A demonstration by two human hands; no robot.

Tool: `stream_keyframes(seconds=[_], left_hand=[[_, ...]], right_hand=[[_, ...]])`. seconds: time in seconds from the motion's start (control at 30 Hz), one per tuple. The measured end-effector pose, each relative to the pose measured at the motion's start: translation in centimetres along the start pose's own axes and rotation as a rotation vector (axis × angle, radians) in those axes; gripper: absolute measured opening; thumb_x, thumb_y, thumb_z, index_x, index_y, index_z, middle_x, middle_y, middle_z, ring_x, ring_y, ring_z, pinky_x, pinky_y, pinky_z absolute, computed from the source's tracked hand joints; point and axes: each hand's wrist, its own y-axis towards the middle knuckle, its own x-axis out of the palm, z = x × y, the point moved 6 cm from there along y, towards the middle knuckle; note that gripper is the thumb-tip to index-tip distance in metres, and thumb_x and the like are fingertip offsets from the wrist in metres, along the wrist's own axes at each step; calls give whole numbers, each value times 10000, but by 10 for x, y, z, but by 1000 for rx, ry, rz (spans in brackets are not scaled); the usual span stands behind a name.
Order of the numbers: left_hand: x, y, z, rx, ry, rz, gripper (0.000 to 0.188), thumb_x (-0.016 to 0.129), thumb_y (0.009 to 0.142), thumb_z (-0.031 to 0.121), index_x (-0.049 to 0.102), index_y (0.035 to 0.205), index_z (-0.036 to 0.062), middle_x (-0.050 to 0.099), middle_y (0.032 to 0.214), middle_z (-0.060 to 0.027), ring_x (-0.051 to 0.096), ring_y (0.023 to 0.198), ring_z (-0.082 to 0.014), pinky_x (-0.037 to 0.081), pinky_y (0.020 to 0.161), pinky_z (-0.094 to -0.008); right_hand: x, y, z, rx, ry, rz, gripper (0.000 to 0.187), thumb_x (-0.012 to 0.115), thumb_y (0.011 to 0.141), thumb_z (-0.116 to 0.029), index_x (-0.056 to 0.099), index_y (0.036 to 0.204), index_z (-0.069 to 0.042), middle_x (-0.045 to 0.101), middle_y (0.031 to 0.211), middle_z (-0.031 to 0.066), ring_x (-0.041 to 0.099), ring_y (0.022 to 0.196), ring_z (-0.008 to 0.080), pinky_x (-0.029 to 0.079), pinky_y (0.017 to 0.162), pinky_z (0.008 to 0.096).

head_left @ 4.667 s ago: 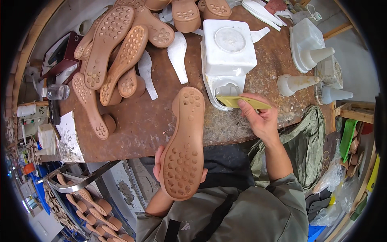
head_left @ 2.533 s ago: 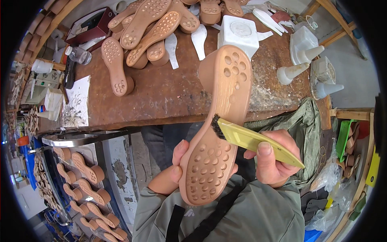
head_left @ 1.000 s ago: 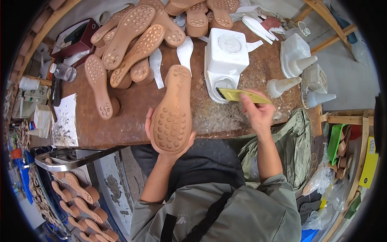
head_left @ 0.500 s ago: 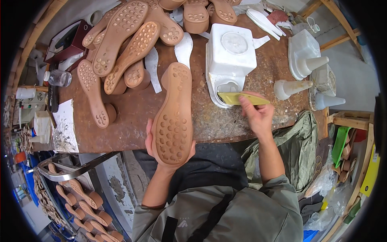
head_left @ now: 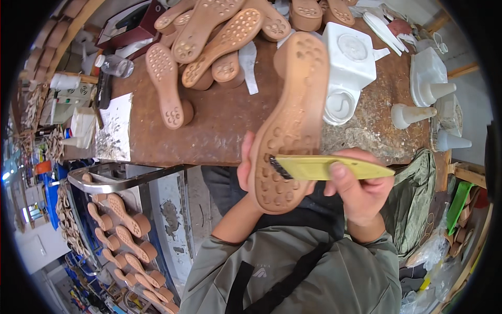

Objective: The person repeatedly picks up wooden slipper soles from a workbench and applies a clear liquid finish to the textured bottom surface using a brush. After coating each sole, the person places it on a wooden drying rack. The process is repeated for multiple soles throughout the video.

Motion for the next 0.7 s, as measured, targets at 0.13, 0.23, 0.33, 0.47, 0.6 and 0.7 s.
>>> stream_keyframes(seconds=[0.13,0.23,0.33,0.47,0.6,0.7], left_hand=[[-7,-12,5,-141,-317,10,909,366,786,743,182,1463,166,307,1464,-60,341,1311,-270,205,1110,-514],[-12,-17,6,-109,-441,-36,890,388,770,700,177,1463,183,288,1472,-64,347,1308,-270,228,1099,-514],[-22,-18,10,-40,-560,4,888,456,739,614,163,1460,186,273,1472,-89,353,1305,-283,258,1084,-504],[-32,-18,12,74,-745,93,913,548,698,498,144,1456,190,253,1470,-121,360,1301,-300,298,1065,-490],[-45,-17,15,203,-931,187,966,640,657,383,126,1453,194,233,1469,-154,368,1297,-317,338,1046,-476],[-54,-17,21,289,-1048,239,1022,708,626,296,112,1450,197,218,1468,-178,374,1294,-330,369,1031,-466]], right_hand=[[17,-7,-18,-115,-93,-16,152,627,860,18,614,994,89,647,794,120,571,557,90,439,489,213],[22,-15,-37,-188,-126,54,152,627,849,24,617,989,83,648,778,126,597,581,118,455,503,238],[24,-29,-49,-301,-322,5,162,671,807,12,629,951,75,649,746,130,609,583,150,465,513,248],[36,-47,-59,-238,-309,-71,170,691,778,11,638,926,76,656,717,123,599,557,152,460,511,242],[43,-60,-67,-245,-345,-154,189,700,755,14,638,923,76,654,683,107,590,531,149,450,479,242],[46,-66,-73,-285,-345,-148,182,702,748,12,641,906,77,647,660,103,589,515,149,448,466,240]])
